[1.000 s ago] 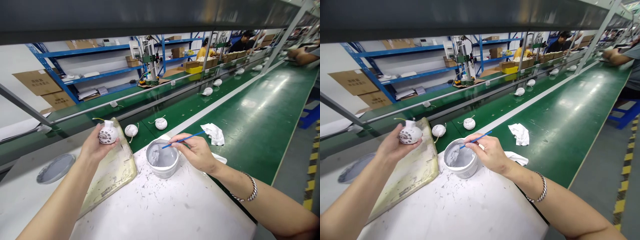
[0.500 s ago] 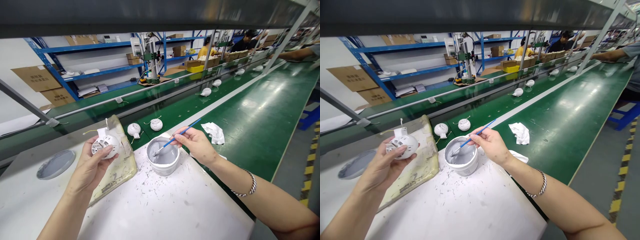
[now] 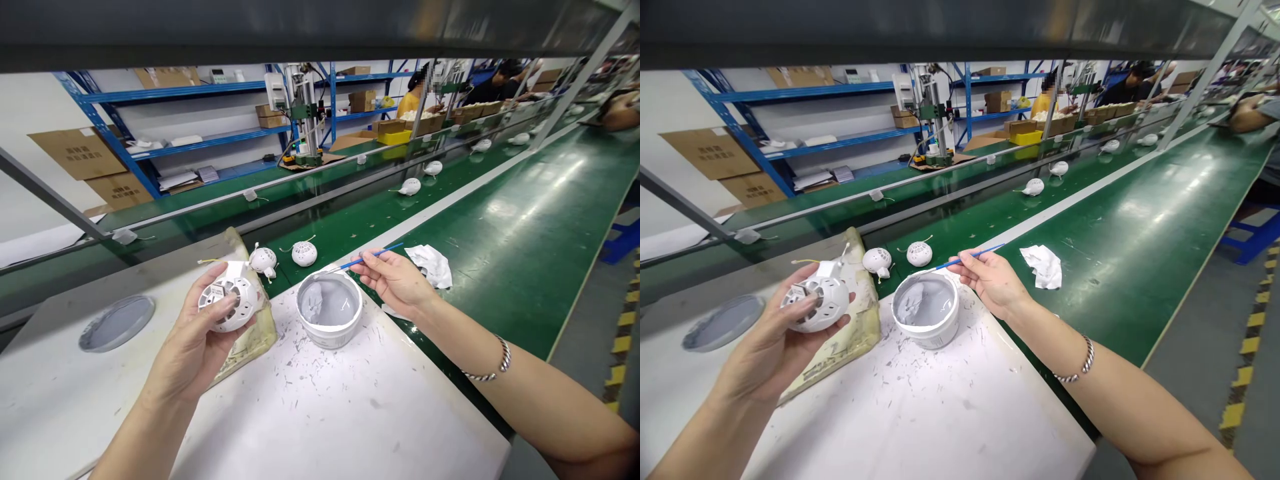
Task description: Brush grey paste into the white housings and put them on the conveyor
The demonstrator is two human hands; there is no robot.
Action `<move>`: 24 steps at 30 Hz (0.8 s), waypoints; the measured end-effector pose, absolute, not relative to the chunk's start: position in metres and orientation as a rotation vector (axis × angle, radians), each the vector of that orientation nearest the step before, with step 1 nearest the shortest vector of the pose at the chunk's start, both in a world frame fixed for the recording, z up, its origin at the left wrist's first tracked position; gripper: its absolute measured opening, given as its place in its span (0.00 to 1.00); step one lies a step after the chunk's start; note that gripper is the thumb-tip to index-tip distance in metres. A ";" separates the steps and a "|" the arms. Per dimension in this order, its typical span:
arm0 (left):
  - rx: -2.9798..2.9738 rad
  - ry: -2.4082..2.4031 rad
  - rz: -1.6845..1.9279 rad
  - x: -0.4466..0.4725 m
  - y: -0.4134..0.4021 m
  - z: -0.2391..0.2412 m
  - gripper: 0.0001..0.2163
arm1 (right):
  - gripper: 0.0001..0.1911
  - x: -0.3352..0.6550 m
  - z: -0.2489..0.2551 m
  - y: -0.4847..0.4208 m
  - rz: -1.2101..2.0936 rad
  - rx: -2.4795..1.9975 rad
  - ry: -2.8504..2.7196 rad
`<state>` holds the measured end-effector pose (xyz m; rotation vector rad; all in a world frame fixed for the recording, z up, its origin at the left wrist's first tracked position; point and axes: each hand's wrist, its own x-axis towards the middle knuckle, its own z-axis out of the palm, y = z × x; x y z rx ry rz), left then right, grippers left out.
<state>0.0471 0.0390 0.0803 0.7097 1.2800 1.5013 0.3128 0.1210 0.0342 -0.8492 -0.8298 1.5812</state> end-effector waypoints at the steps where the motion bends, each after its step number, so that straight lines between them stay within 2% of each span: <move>1: 0.683 1.258 1.504 0.047 0.038 0.082 0.24 | 0.07 0.313 0.034 0.121 1.589 -0.846 -0.832; 6: 0.755 1.190 1.475 0.051 0.032 0.086 0.20 | 0.02 0.313 0.034 0.121 1.619 -0.827 -0.865; 13: 0.972 1.197 1.376 0.054 0.025 0.079 0.22 | 0.04 0.312 0.035 0.121 1.592 -0.827 -0.801; 21: 0.902 1.183 1.274 0.063 0.017 0.081 0.13 | 0.07 0.313 0.036 0.120 1.540 -0.834 -0.849; 24: 0.832 1.211 1.280 0.072 0.014 0.081 0.12 | 0.07 0.310 0.044 0.111 1.529 -0.800 -0.854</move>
